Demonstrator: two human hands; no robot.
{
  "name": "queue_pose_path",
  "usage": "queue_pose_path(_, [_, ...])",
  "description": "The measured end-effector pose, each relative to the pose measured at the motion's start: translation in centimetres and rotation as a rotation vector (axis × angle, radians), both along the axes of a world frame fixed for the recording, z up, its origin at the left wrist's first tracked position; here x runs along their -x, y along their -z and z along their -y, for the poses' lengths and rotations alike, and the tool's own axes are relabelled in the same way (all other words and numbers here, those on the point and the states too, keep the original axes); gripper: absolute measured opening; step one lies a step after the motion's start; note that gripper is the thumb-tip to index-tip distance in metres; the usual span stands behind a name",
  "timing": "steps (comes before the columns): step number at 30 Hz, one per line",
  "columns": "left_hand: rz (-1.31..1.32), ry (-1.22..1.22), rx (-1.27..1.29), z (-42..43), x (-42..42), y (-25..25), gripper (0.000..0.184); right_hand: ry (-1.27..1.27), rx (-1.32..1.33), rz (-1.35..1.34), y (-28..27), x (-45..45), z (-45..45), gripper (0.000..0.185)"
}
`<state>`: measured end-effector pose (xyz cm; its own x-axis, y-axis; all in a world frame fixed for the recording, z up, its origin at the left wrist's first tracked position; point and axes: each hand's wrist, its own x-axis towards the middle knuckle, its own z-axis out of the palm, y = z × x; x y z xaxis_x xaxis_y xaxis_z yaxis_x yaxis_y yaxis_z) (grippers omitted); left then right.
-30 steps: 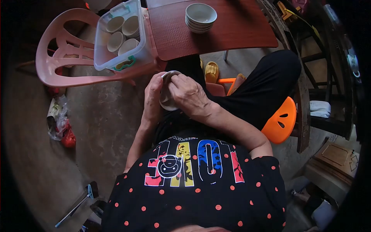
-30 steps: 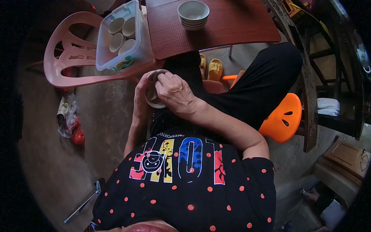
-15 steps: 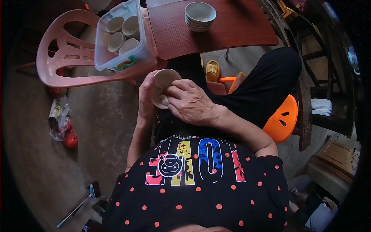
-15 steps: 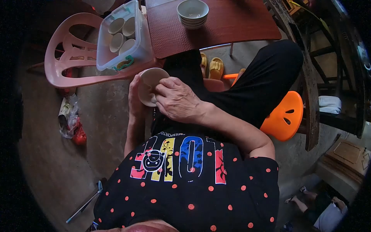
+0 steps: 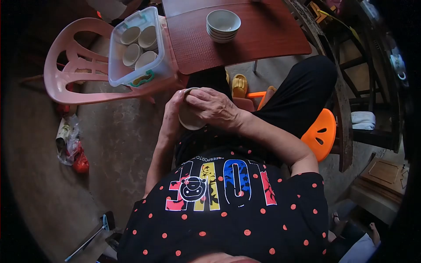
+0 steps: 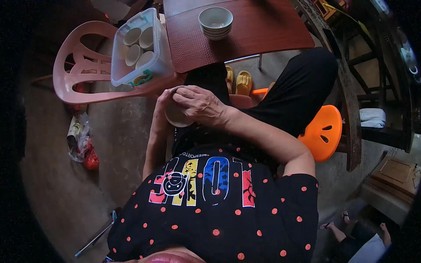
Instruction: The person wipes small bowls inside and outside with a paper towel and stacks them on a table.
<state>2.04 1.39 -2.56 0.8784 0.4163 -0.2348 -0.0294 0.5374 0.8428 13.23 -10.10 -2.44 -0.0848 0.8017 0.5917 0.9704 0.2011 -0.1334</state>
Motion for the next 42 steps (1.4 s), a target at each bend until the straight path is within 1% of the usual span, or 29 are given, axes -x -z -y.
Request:
queue_pose_path(3, [-0.011, -0.034, -0.088, -0.8, 0.3, 0.8, 0.045, 0.049, 0.0, 0.043, 0.6, 0.5, 0.1, 0.022])
queue_pose_path(5, [0.007, -0.064, -0.172, -1.0, 0.2, 0.5, 0.045, 0.074, 0.252, -0.325, 0.5, 1.7, 1.0, 0.027])
queue_pose_path(7, [0.014, -0.142, -0.281, -0.8, 0.1, 0.7, 0.045, 0.03, 0.307, -0.44, -0.2, 2.4, 1.1, 0.026])
queue_pose_path(8, [0.012, -0.141, -0.282, -0.6, 0.1, 0.7, 0.045, -0.058, 0.316, -0.697, -0.5, 2.7, 0.8, 0.027])
queue_pose_path(10, [-0.005, -0.304, -0.582, -0.2, -0.2, 0.5, 0.047, -0.174, 0.404, -1.206, -2.1, 2.8, 0.4, 0.034])
queue_pose_path(11, [0.001, -0.352, -0.65, 0.1, -0.1, 0.1, 0.049, -0.173, 0.401, -1.206, -2.0, 3.2, 0.4, 0.034])
queue_pose_path(13, [0.047, -0.389, -0.574, -0.1, 0.0, 0.1, 0.051, -0.205, 0.19, -1.191, -1.7, 4.5, 0.3, 0.041])
queue_pose_path(14, [0.11, -0.388, -0.581, -0.2, 0.0, -0.1, 0.051, -0.164, 0.112, -0.803, -1.4, 4.6, 0.1, 0.046])
queue_pose_path(15, [0.109, -0.389, -0.583, -0.3, 0.3, -0.3, 0.051, -0.166, 0.11, -0.804, -1.0, 4.5, 0.2, 0.046])
queue_pose_path(17, [0.21, -0.248, -0.421, -0.7, 1.2, -0.6, 0.052, -0.065, 0.144, -0.319, -0.3, 3.3, 0.7, 0.041])
queue_pose_path(18, [0.219, -0.25, -0.45, -0.4, 1.3, -1.3, 0.054, -0.023, 0.055, -0.15, 0.1, 2.6, 0.5, 0.04])
queue_pose_path(19, [0.223, -0.255, -0.45, -0.7, 1.1, -1.0, 0.054, -0.027, 0.056, -0.146, 0.4, 2.2, 0.7, 0.04])
queue_pose_path(21, [0.121, -0.111, -0.004, -1.9, 0.2, -0.4, 0.058, -0.021, 0.001, -0.132, 0.4, 1.5, 0.6, 0.037])
queue_pose_path(23, [0.231, -0.138, 0.007, -1.5, 0.1, -0.7, 0.06, -0.022, -0.048, -0.148, 0.1, 1.6, 0.3, 0.037])
queue_pose_path(24, [0.337, -0.156, 0.022, -1.1, 0.0, -1.0, 0.064, 0.004, -0.068, -0.269, -0.4, 1.5, 0.0, 0.038])
queue_pose_path(26, [0.27, -0.184, -0.269, 0.1, -0.3, -1.3, 0.074, -0.012, -0.109, -0.537, -1.4, 1.9, -0.4, 0.037])
queue_pose_path(27, [0.233, -0.218, -0.384, 0.5, -0.3, -1.1, 0.075, -0.067, -0.021, -0.633, -2.0, 2.3, -0.4, 0.035])
queue_pose_path(28, [0.228, -0.238, -0.413, 0.4, -0.1, -1.2, 0.076, -0.122, 0.067, -0.73, -2.6, 2.6, -0.4, 0.033])
queue_pose_path(29, [0.217, -0.248, -0.278, -0.4, 0.4, 0.2, 0.075, -0.18, 0.084, -0.796, -3.1, 3.0, -0.5, 0.028])
queue_pose_path(30, [0.204, -0.255, -0.14, -1.1, 0.7, 1.6, 0.075, -0.2, 0.138, -0.784, -2.6, 2.7, -0.4, 0.026])
queue_pose_path(31, [0.184, -0.239, -0.221, -1.0, 0.5, 0.1, 0.072, -0.221, 0.194, -0.77, -2.1, 2.0, -0.4, 0.025])
queue_pose_path(32, [0.138, -0.205, -0.298, -1.0, 0.6, -0.1, 0.071, -0.208, 0.252, -0.667, -1.7, 1.2, -0.3, 0.023])
queue_pose_path(34, [0.069, -0.136, -0.425, -1.2, 0.5, 0.0, 0.067, 0.001, 0.319, -0.193, -1.8, 0.1, -0.3, 0.025])
queue_pose_path(36, [0.07, -0.139, -0.362, -1.0, 0.3, -0.2, 0.066, 0.045, 0.208, -0.105, -1.4, 0.0, -0.2, 0.025])
queue_pose_path(38, [0.069, -0.137, -0.296, -0.9, 0.3, -0.1, 0.065, 0.044, 0.227, -0.42, -1.2, 0.6, -0.2, 0.021])
queue_pose_path(39, [0.071, -0.109, -0.103, -0.9, 0.5, 0.1, 0.062, 0.045, 0.229, -0.426, -1.1, 0.8, -0.3, 0.021])
queue_pose_path(40, [0.073, -0.081, 0.087, -0.9, 0.7, 0.2, 0.059, -0.056, 0.194, -0.578, -1.1, 1.0, -0.6, 0.02])
queue_pose_path(41, [0.065, -0.076, 0.086, -0.9, 0.7, 0.1, 0.059, -0.156, 0.156, -0.73, -1.1, 1.2, -0.8, 0.02])
queue_pose_path(42, [0.039, -0.083, 0.116, -0.7, 0.7, 0.0, 0.057, -0.159, 0.127, -0.688, -1.3, 1.2, -1.1, 0.021])
